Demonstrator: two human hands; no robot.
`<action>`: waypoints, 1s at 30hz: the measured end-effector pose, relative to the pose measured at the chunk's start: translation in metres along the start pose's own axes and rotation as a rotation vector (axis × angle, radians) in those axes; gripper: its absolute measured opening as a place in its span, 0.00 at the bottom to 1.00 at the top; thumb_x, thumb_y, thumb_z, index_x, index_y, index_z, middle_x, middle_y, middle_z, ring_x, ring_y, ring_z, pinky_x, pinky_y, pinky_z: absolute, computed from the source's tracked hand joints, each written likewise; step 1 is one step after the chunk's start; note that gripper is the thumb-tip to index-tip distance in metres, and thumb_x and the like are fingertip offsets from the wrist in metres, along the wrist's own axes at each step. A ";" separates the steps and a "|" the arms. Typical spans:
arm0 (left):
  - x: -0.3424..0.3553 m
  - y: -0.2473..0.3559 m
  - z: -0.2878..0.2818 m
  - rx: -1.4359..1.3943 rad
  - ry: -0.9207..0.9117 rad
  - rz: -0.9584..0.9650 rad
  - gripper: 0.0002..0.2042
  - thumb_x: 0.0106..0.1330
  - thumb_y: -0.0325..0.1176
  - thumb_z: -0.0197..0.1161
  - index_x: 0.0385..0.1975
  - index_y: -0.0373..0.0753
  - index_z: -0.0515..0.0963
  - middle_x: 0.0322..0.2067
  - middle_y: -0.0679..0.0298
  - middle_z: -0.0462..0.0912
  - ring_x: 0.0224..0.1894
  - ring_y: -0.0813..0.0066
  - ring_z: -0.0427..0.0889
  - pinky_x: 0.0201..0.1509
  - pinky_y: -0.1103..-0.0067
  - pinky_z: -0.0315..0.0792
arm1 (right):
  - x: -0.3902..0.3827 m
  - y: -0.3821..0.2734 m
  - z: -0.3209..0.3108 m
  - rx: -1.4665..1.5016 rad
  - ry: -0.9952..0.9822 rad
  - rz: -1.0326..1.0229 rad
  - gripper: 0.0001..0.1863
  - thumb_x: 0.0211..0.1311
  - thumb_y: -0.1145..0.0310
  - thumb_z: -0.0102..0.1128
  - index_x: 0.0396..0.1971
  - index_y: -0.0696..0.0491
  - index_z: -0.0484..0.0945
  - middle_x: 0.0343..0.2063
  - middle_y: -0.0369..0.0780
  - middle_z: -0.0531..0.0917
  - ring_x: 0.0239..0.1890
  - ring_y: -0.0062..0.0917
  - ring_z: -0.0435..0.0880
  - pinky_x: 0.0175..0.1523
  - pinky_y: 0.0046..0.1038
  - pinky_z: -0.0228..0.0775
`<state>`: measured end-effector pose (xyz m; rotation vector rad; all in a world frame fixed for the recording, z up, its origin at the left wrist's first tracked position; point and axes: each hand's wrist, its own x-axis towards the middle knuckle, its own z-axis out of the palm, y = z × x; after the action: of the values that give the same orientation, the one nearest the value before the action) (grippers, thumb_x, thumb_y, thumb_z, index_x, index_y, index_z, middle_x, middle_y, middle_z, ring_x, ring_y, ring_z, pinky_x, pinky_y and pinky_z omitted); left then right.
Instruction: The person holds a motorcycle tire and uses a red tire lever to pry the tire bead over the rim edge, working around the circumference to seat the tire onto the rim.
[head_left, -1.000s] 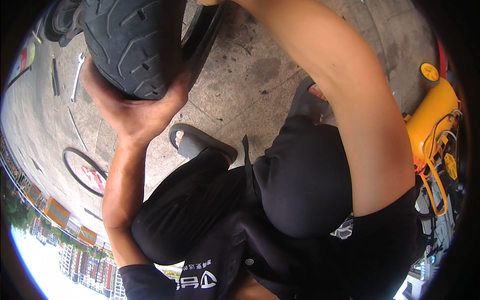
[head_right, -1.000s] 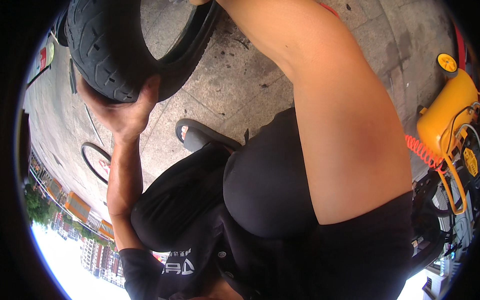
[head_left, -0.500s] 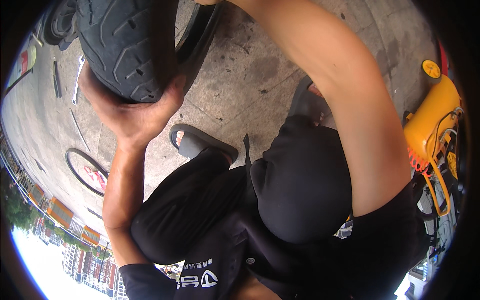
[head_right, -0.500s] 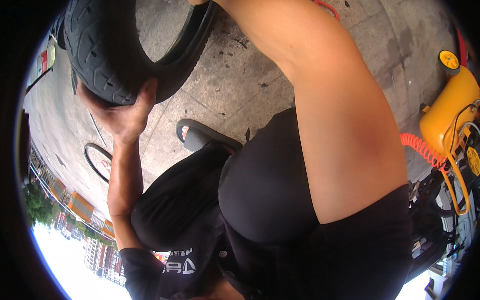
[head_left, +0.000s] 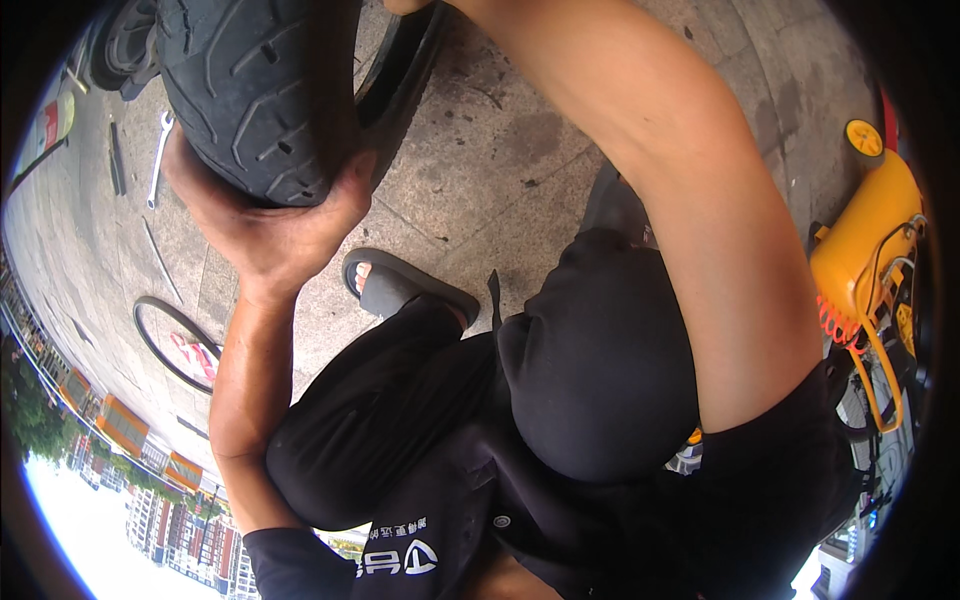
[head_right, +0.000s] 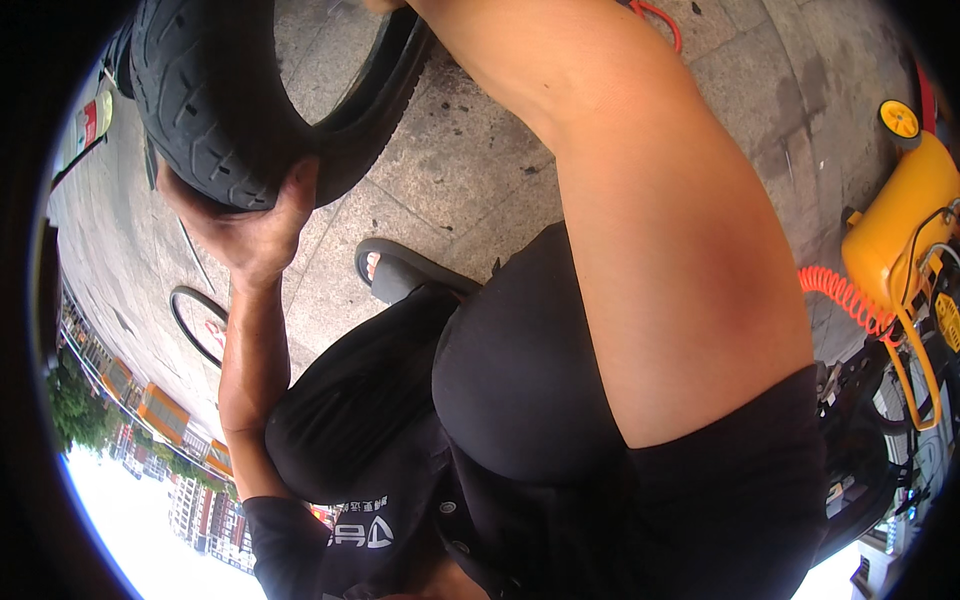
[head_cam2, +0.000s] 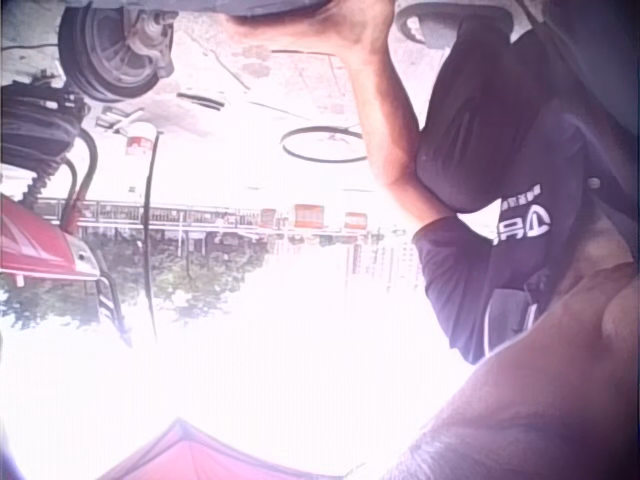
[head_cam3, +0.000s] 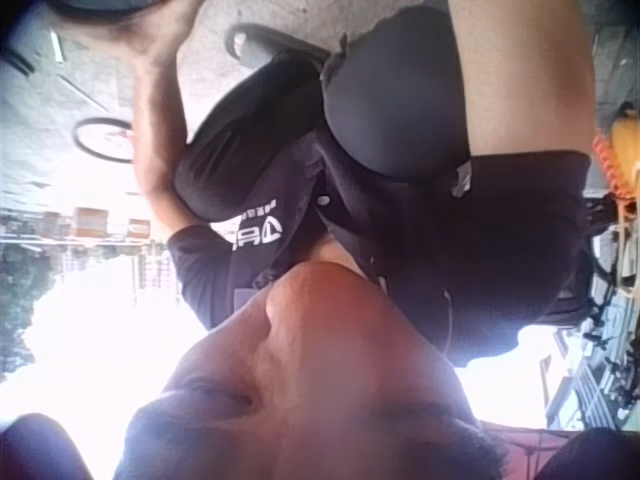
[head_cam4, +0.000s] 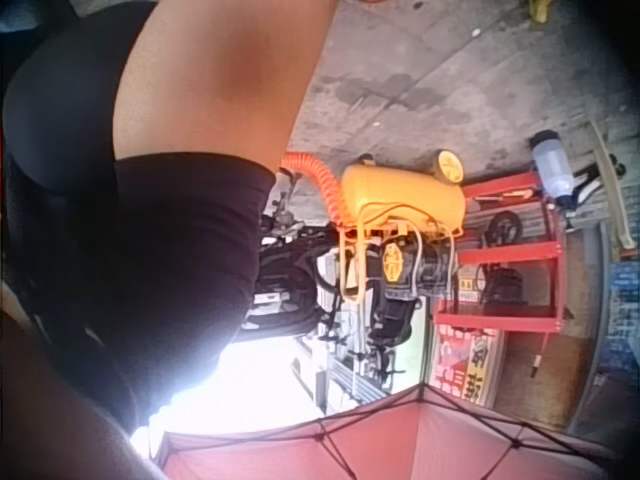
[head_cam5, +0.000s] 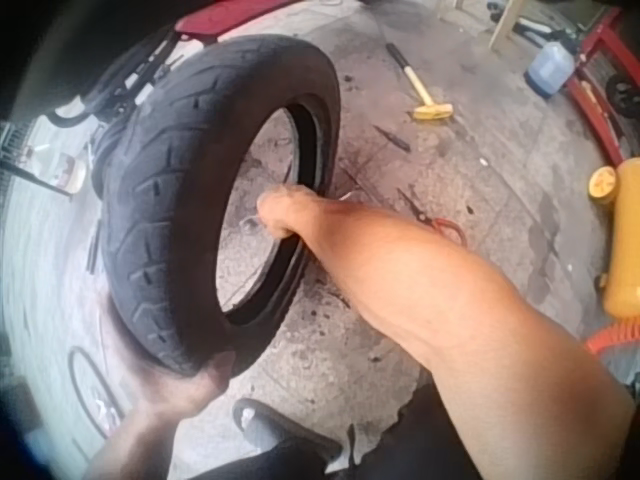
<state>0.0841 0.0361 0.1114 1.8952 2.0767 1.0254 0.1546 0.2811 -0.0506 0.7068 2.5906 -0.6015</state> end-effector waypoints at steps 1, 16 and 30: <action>0.000 0.001 0.000 0.007 -0.005 -0.020 0.53 0.40 0.47 0.82 0.64 0.30 0.56 0.54 0.51 0.69 0.56 0.60 0.72 0.63 0.67 0.64 | 0.000 -0.002 0.000 -0.009 0.011 -0.008 0.18 0.44 0.75 0.64 0.40 0.53 0.87 0.43 0.47 0.86 0.48 0.41 0.85 0.49 0.40 0.79; -0.003 0.005 -0.024 -0.298 -0.121 -0.259 0.62 0.38 0.59 0.81 0.67 0.26 0.53 0.57 0.46 0.70 0.60 0.55 0.73 0.65 0.65 0.65 | -0.100 0.009 0.063 0.449 0.284 0.160 0.14 0.67 0.66 0.48 0.42 0.62 0.70 0.32 0.56 0.84 0.38 0.51 0.84 0.46 0.48 0.75; 0.049 0.011 -0.035 -0.356 0.004 -0.192 0.44 0.44 0.45 0.80 0.59 0.27 0.65 0.48 0.53 0.78 0.50 0.64 0.79 0.57 0.71 0.71 | -0.135 0.013 0.084 1.062 0.608 0.186 0.17 0.68 0.64 0.54 0.55 0.45 0.77 0.38 0.44 0.86 0.41 0.35 0.86 0.47 0.34 0.77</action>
<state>0.0650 0.0673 0.1599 1.4931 1.8792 1.2508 0.2901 0.1982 -0.0611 1.6198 2.4786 -1.9931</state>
